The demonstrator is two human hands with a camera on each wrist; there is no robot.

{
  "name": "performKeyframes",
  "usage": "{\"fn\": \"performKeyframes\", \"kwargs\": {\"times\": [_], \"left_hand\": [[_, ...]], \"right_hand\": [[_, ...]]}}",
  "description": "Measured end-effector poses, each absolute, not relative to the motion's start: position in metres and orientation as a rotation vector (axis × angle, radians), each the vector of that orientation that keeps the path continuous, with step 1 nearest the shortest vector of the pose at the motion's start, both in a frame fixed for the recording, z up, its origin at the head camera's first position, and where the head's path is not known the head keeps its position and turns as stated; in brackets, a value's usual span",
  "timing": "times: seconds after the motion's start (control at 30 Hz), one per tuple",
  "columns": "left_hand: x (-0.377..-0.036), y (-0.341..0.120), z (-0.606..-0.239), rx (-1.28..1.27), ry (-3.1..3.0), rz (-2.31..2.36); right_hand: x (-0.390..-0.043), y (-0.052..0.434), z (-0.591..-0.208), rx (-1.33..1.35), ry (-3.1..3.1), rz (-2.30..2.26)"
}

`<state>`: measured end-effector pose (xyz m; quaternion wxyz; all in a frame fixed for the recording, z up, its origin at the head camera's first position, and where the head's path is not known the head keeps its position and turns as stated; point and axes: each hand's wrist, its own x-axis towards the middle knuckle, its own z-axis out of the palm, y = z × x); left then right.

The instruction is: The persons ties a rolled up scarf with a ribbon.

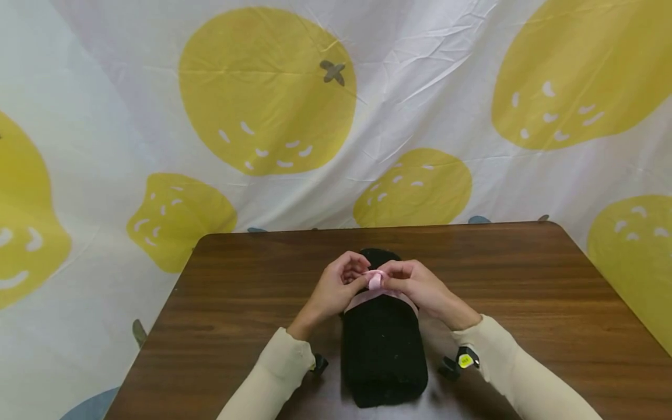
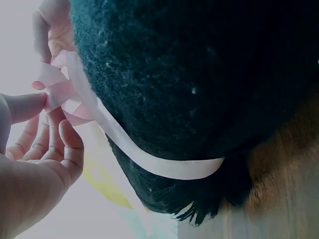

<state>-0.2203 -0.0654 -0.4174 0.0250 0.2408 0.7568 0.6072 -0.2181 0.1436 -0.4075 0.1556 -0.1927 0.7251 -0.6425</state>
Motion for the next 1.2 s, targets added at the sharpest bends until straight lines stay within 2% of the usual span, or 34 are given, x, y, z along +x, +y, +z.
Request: {"fn": "performKeyframes", "kwargs": {"times": [1.2], "left_hand": [[-0.2248, -0.0692, -0.4196, 0.769, 2.329, 1.894]], "right_hand": [[-0.2206, 0.1379, -0.4113, -0.472, 2.248, -1.806]]}}
